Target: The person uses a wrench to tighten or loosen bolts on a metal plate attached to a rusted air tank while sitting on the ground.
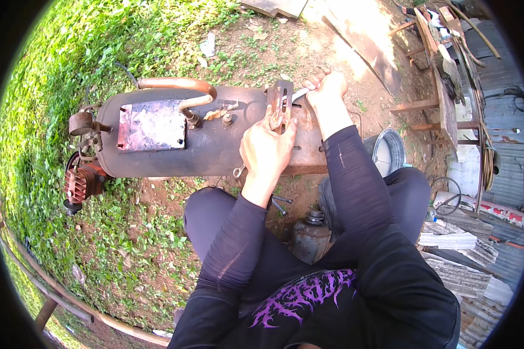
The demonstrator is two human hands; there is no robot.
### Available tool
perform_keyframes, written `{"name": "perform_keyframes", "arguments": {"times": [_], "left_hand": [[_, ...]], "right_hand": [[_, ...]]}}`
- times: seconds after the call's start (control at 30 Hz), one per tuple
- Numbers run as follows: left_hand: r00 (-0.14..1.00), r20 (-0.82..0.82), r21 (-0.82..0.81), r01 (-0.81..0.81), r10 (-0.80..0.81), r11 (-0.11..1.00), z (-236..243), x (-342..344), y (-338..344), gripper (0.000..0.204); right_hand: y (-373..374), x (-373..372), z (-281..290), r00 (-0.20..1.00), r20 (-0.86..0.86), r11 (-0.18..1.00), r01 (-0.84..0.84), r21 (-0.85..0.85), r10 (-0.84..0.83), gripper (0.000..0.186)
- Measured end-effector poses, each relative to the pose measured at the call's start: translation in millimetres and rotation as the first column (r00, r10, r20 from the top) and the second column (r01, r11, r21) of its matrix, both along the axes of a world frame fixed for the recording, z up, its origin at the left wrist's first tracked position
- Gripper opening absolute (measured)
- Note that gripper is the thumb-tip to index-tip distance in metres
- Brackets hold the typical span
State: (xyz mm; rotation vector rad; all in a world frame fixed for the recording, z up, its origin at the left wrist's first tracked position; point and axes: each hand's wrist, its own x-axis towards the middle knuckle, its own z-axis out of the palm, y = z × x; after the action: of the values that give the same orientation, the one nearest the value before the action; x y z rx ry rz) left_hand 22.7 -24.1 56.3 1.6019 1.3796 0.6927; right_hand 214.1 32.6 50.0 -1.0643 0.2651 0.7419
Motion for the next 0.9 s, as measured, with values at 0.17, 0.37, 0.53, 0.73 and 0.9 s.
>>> {"name": "perform_keyframes", "arguments": {"times": [0.17,0.37,0.53,0.73,0.9], "left_hand": [[1.000,-0.009,-0.006,0.024,-0.024,1.000,0.7,1.0,-0.6,0.031],[0.999,0.007,-0.037,0.038,-0.038,0.999,-6.3,-4.8,-1.1,0.033],[0.997,0.060,-0.036,0.059,-0.057,0.998,-1.9,0.9,-2.0,0.031],[0.985,0.175,0.019,0.000,-0.003,1.000,-5.9,9.4,-7.3,0.031],[0.994,0.105,0.013,0.016,-0.017,1.000,-11.5,14.7,-3.2,0.032]], "right_hand": [[2.9,6.4,8.5,0.996,-0.010,0.990,-0.089,-0.106,0.088,0.029],[26.4,5.4,5.8,0.978,-0.066,0.966,-0.204,-0.159,0.196,0.030],[42.7,15.3,-17.8,0.934,-0.306,0.961,-0.235,-0.144,0.182,0.040],[52.1,20.8,-34.1,0.905,0.034,0.856,-0.388,-0.342,0.424,0.033],[56.4,30.4,-55.7,0.212,0.279,0.309,-0.123,-0.943,0.936,0.025]]}}
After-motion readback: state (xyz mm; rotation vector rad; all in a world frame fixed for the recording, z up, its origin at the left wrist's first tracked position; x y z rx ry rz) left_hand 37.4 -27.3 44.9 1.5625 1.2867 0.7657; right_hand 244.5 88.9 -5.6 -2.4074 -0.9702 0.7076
